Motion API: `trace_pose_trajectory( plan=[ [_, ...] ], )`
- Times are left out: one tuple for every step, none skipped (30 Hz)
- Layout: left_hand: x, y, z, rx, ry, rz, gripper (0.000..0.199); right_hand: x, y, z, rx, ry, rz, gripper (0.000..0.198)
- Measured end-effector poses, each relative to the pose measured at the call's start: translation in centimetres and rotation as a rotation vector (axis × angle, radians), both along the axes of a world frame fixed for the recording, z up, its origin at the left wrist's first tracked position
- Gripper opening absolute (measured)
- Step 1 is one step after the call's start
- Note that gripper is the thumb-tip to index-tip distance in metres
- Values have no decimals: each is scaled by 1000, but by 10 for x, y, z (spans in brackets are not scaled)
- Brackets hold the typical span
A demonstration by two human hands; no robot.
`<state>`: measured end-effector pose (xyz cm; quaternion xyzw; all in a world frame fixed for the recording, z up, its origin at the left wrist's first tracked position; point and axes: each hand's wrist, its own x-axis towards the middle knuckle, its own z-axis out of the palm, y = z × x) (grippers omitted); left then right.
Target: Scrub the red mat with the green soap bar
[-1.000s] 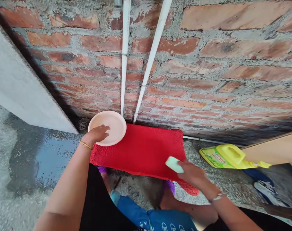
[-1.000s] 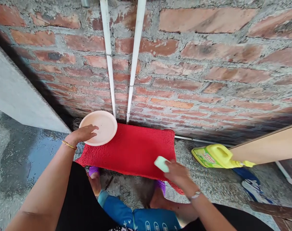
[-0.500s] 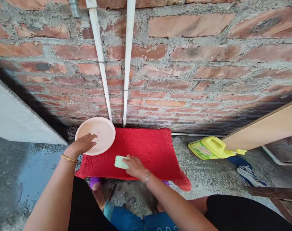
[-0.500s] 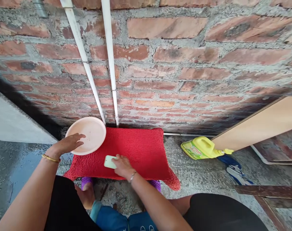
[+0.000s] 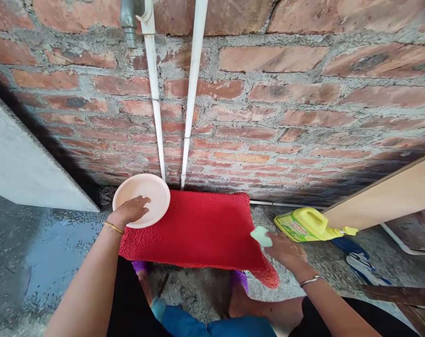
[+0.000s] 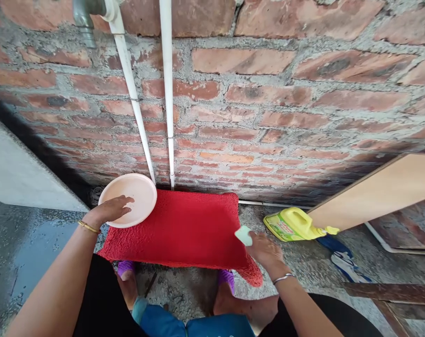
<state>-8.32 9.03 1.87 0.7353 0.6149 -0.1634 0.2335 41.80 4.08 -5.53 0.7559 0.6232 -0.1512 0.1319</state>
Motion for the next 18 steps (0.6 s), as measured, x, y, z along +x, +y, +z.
trace_pose_trajectory(
  plan=[
    [1, -1, 2, -5, 5, 10, 52, -26, 6, -2, -39, 23, 37, 48],
    [2, -1, 5, -11, 11, 23, 52, -56, 11, -3, -72, 64, 111, 52],
    [2, -2, 7, -17, 16, 34, 52, -89, 14, -6, -91, 113, 201, 55],
    [3, -3, 9, -20, 19, 42, 52, -124, 15, -8, -108, 169, 320, 56],
    [3, -3, 11, -18, 19, 45, 51, -160, 14, -11, -112, 228, 465, 54],
    [3, -3, 11, -13, 19, 41, 50, -194, 11, -15, -120, 271, 551, 50],
    [3, -3, 11, -6, 17, 33, 50, -226, 8, -19, -127, 306, 621, 46],
    [2, -3, 9, 1, 14, 28, 49, -255, 4, -23, -132, 342, 703, 45],
    [0, -3, 7, 10, 6, 24, 49, -281, 0, -28, -135, 368, 768, 44],
    [-1, -2, 5, 19, -5, 26, 49, -303, -2, -32, -134, 386, 830, 44],
    [-3, -2, 3, 25, -16, 31, 48, -319, -3, -37, -136, 394, 882, 44],
    [-4, -2, 1, 29, -26, 38, 48, -331, -3, -41, -139, 393, 913, 44],
    [-6, -2, -1, 31, -31, 45, 48, -338, 0, -45, -144, 388, 926, 45],
    [-6, -2, -1, 30, -30, 48, 48, -338, 4, -48, -150, 383, 911, 45],
    [-6, -2, -1, 26, -25, 47, 49, -333, 9, -50, -158, 378, 869, 46],
    [-6, -2, 0, 20, -18, 46, 49, -322, 15, -51, -163, 371, 814, 47],
    [-5, -2, 1, 14, -15, 44, 50, -305, 20, -51, -163, 361, 752, 49],
    [-4, -3, 3, 8, -12, 42, 50, -284, 25, -50, -161, 346, 691, 50]
  ],
)
